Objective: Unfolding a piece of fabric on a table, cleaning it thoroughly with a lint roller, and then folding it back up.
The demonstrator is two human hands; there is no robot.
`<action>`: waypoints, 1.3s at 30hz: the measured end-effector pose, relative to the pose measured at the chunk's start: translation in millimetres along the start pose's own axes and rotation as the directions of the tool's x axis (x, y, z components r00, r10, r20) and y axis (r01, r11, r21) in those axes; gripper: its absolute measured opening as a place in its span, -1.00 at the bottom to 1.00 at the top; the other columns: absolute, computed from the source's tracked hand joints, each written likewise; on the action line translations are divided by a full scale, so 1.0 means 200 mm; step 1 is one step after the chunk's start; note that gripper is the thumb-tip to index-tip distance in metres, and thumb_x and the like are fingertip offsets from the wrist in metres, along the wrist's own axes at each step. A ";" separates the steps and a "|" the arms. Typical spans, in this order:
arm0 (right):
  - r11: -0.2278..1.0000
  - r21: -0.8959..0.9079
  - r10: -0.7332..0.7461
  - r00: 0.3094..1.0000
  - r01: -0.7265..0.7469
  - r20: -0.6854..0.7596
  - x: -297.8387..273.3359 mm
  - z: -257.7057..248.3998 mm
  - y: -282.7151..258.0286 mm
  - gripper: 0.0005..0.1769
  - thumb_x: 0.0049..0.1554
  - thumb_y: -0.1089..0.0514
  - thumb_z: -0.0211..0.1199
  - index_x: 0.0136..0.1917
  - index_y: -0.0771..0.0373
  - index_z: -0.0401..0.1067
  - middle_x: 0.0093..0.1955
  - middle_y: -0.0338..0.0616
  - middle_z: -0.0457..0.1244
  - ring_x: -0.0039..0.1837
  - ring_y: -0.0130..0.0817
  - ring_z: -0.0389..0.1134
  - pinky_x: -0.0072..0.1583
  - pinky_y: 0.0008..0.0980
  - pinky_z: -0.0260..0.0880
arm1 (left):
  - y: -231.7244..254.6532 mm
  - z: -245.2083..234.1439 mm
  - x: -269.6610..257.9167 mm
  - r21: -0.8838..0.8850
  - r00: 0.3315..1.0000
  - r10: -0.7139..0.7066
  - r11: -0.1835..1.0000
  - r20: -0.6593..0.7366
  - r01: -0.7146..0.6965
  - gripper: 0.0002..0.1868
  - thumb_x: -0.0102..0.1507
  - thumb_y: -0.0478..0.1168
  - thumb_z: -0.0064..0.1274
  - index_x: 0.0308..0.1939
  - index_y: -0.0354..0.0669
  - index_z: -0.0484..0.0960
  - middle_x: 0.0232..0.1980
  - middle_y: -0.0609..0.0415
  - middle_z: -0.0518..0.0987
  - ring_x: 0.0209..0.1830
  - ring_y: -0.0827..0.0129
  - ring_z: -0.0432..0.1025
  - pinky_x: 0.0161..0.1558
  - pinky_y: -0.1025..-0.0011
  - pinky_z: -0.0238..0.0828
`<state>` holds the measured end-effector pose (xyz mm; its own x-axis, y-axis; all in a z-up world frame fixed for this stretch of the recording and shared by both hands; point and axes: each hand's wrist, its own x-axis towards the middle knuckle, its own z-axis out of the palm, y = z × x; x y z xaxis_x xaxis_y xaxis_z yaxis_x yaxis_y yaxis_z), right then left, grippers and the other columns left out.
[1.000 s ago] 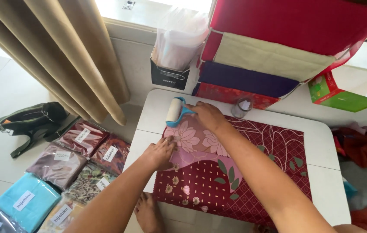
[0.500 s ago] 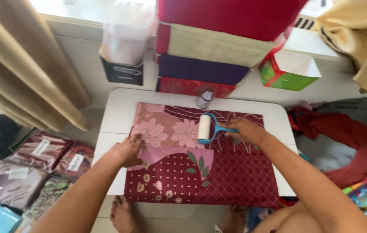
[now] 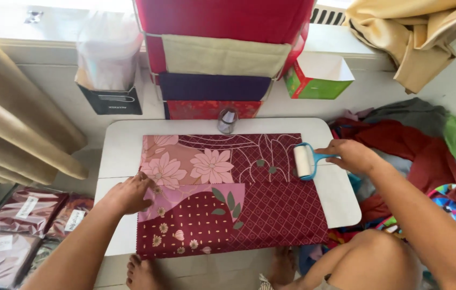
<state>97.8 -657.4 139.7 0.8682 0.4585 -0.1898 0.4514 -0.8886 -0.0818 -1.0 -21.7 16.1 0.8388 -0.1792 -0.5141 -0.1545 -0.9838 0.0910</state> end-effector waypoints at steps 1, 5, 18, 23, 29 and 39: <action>0.998 0.022 -0.059 0.997 0.060 -0.050 0.02 0.00 -0.08 -0.54 0.07 0.00 0.34 0.26 -0.27 0.57 -0.02 -0.12 0.45 0.01 -0.01 0.48 0.07 -0.12 0.51 | -0.03 0.01 0.02 0.004 0.999 0.014 1.000 -0.037 -0.014 -0.35 0.22 0.11 0.16 0.35 0.01 0.44 0.40 -0.02 0.41 0.36 0.08 0.42 0.17 0.02 0.57; 0.963 -0.035 -0.269 0.961 0.267 -0.072 0.17 0.07 -0.40 -0.58 0.18 -0.07 0.22 0.32 -0.22 0.49 0.02 -0.12 0.40 0.08 -0.03 0.47 0.10 -0.08 0.53 | -0.08 0.00 0.02 -0.003 0.989 0.001 1.000 -0.145 -0.002 -0.41 0.20 0.10 0.17 0.25 -0.01 0.52 0.26 -0.02 0.52 0.22 0.05 0.52 0.08 0.01 0.60; 0.887 -0.103 -0.461 0.878 0.450 -0.131 0.88 0.25 -1.67 -0.67 0.19 -0.15 0.15 0.21 -0.23 0.50 -0.07 -0.23 0.31 0.01 -0.12 0.46 -0.02 -0.19 0.53 | -0.02 -0.16 -0.11 -0.059 0.945 -0.082 0.996 -0.316 0.067 -0.36 0.19 -0.18 0.01 0.39 -0.05 0.35 0.27 -0.06 0.43 0.20 0.03 0.49 0.05 -0.01 0.56; 0.880 0.085 -0.440 0.869 0.467 -0.227 1.08 0.46 -1.86 -0.60 0.13 -0.05 0.26 0.25 -0.22 0.52 -0.05 -0.14 0.35 0.07 -0.07 0.46 0.04 -0.15 0.52 | 0.07 -0.21 -0.21 -0.097 0.943 -0.084 0.994 -0.323 0.055 -0.08 0.17 -0.39 -0.14 0.62 -0.07 -0.09 0.53 -0.17 0.09 0.46 -0.06 0.25 0.34 -0.14 0.28; 0.855 0.275 -0.415 0.898 0.439 -0.143 0.83 0.38 -1.62 -0.59 0.19 -0.10 0.24 0.30 -0.11 0.51 0.07 -0.02 0.38 0.18 0.03 0.43 0.15 -0.12 0.47 | 0.03 -0.11 -0.12 -0.160 0.988 -0.054 0.987 -0.143 0.031 -0.06 0.14 -0.36 -0.14 0.61 -0.01 -0.11 0.55 -0.09 0.12 0.50 0.01 0.22 0.29 -0.14 0.37; 0.885 0.353 -0.321 0.947 0.303 -0.007 0.25 0.13 -0.76 -0.52 0.09 0.07 0.36 0.30 0.02 0.53 0.07 0.18 0.42 0.15 0.27 0.42 0.15 0.10 0.44 | -0.05 0.13 0.11 0.046 0.996 -0.048 0.998 0.070 0.045 -0.20 0.22 0.11 0.09 0.48 -0.01 0.24 0.57 0.02 0.19 0.52 0.10 0.20 0.26 -0.13 0.44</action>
<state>66.6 -499.7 117.9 0.6788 0.7196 -0.1462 0.5898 -0.6529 -0.4752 6.2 -16.7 -18.0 0.8066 -0.1311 -0.5764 -0.1405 -0.9897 0.0284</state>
